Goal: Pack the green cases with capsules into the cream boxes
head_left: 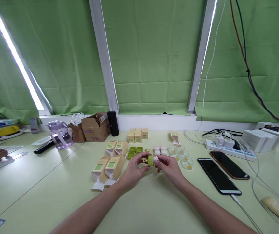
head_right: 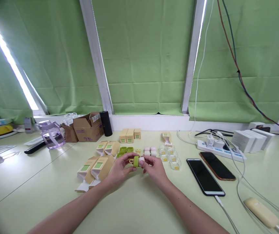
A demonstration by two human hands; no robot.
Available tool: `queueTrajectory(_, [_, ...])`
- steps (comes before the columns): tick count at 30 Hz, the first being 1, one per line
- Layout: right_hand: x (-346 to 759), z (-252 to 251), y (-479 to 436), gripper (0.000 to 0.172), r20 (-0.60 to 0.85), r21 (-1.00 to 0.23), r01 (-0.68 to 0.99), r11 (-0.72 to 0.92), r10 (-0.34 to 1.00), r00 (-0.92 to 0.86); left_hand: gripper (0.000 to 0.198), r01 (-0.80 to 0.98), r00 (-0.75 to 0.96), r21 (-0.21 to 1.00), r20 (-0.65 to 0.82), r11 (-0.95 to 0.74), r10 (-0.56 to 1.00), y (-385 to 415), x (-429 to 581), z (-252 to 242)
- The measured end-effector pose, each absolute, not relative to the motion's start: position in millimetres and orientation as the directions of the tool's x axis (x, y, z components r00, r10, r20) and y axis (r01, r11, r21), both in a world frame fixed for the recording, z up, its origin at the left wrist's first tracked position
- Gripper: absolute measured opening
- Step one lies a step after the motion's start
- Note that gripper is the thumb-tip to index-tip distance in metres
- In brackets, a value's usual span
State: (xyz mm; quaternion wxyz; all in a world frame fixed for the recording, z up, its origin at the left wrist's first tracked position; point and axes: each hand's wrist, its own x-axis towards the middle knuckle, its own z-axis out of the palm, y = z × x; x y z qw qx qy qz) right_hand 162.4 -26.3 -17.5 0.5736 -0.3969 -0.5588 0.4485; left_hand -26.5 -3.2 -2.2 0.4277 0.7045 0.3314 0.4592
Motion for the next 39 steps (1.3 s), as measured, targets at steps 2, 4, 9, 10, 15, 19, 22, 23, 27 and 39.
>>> queueTrajectory(2, [162.4,-17.5,-26.5,0.049,0.292,-0.955,-0.062,0.290,0.956,-0.035,0.049,0.080,0.357,0.906,0.364,-0.416,0.860,-3.2,-26.5,-3.3])
queueTrajectory(4, [162.2,-18.0,-26.4,0.049,0.294,-0.955,-0.062,0.291,0.955,-0.032,0.050,0.089,0.355,0.905,0.362,-0.416,0.862,-3.5,-26.7,-3.8])
queueTrajectory(9, [161.4,-18.8,-27.2,0.051,0.298,-0.953,-0.069,0.296,0.954,-0.020,0.048,0.143,0.356,0.886,0.370,-0.441,0.858,-4.7,-27.4,-1.8])
queueTrajectory(10, [161.3,-18.7,-27.5,0.051,0.301,-0.952,-0.070,0.299,0.954,-0.019,0.048,0.151,0.358,0.880,0.377,-0.451,0.855,-5.0,-27.6,-1.3])
queueTrajectory(15, [159.9,-18.2,-28.9,0.055,0.299,-0.953,-0.049,0.299,0.954,-0.004,0.048,0.168,0.353,0.853,0.416,-0.494,0.838,-6.0,-27.9,-0.9])
queueTrajectory(19, [157.2,-18.3,-31.2,0.053,0.314,-0.949,-0.037,0.314,0.949,0.014,0.047,0.191,0.340,0.848,0.415,-0.494,0.844,-7.1,-26.9,-2.2])
queueTrajectory(22, [155.3,-18.7,-33.4,0.053,0.315,-0.948,-0.036,0.315,0.949,0.017,0.046,0.201,0.326,0.852,0.406,-0.483,0.854,-8.2,-25.8,-2.8])
queueTrajectory(23, [154.9,-18.9,-34.0,0.053,0.315,-0.949,-0.032,0.315,0.949,0.016,0.046,0.202,0.321,0.854,0.406,-0.480,0.856,-8.6,-25.6,-2.8])
queueTrajectory(27, [155.0,-20.0,-34.2,0.052,0.315,-0.949,-0.011,0.316,0.949,0.027,0.045,0.184,0.313,0.861,0.405,-0.474,0.859,-10.2,-24.6,-2.2])
queueTrajectory(39, [154.2,-16.4,-35.8,0.054,0.308,-0.951,-0.002,0.308,0.949,0.071,0.044,0.141,0.336,0.875,0.397,-0.463,0.854,-10.5,-24.2,1.4])
